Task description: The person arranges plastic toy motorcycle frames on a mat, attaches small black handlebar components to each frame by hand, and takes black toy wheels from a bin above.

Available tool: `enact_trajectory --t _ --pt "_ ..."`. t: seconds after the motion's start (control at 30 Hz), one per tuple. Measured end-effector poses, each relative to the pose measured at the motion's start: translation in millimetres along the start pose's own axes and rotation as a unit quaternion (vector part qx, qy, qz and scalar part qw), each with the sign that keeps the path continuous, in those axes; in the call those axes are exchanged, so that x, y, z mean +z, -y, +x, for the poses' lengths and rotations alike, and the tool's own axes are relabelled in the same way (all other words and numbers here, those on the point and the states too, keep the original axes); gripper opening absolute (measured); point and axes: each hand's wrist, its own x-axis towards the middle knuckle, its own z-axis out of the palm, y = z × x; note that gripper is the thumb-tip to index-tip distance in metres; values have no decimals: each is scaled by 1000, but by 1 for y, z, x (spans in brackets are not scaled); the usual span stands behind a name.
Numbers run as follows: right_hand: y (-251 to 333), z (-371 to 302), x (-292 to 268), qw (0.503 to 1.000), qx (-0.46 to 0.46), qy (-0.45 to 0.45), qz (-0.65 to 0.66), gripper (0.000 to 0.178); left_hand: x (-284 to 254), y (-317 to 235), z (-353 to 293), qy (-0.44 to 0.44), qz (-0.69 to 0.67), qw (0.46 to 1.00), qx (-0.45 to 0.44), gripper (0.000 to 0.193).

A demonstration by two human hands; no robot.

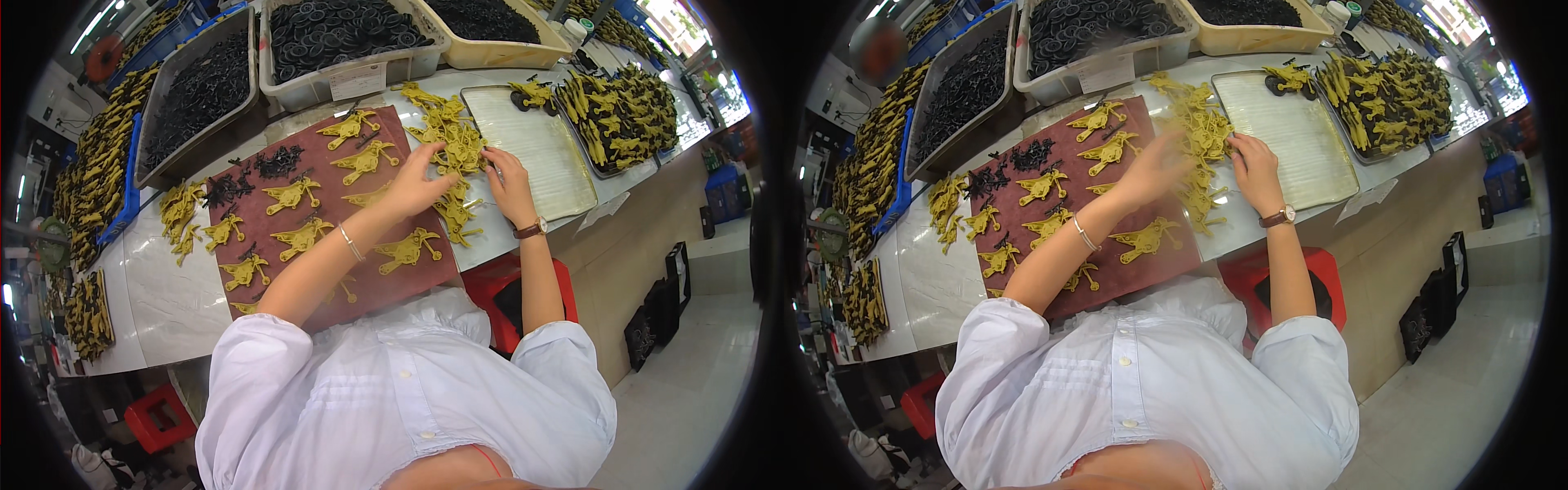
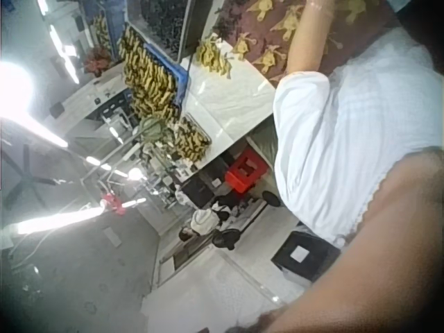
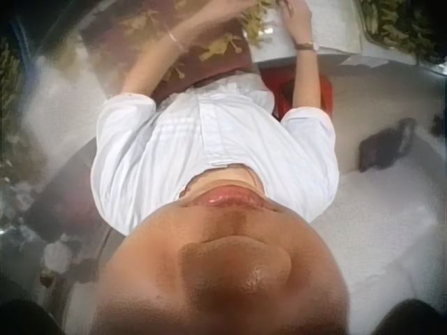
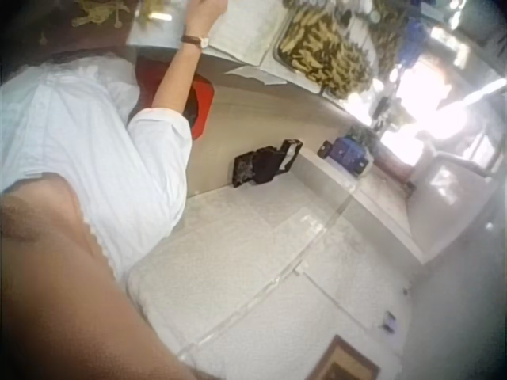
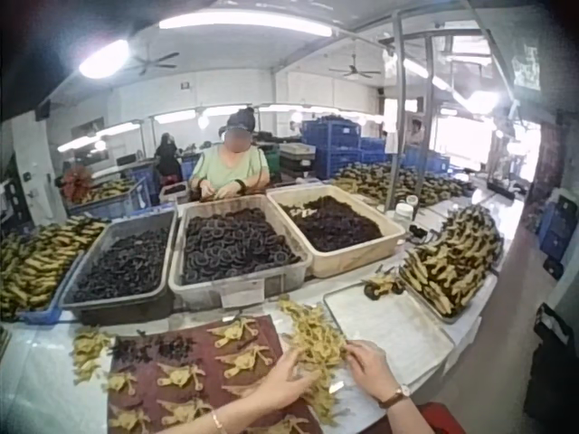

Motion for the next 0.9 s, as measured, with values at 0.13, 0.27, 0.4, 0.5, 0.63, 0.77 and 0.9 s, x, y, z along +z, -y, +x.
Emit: enact_trajectory --t 0.13,0.27,0.4,0.5,0.63,0.77,0.9 --pt "10 9 2 997 56 38 42 33 9 -9 -15 58 -38 998 -6 73" --pt "15 14 2 994 88 57 25 37 1 -21 -19 96 -30 994 -41 64" --pt "45 -1 -3 999 46 9 10 41 -30 -15 -12 22 -30 999 -16 58" --pt "83 -20 2 999 2 42 -23 43 -73 3 -2 -100 184 972 103 36" --pt "94 -34 11 988 -52 108 -92 38 -108 28 5 -145 271 948 79 22" --pt "79 -41 16 987 -37 83 -133 34 -116 37 16 -149 353 921 73 17" --pt "85 -37 19 991 -33 63 -114 29 -112 33 26 -108 406 907 41 17"
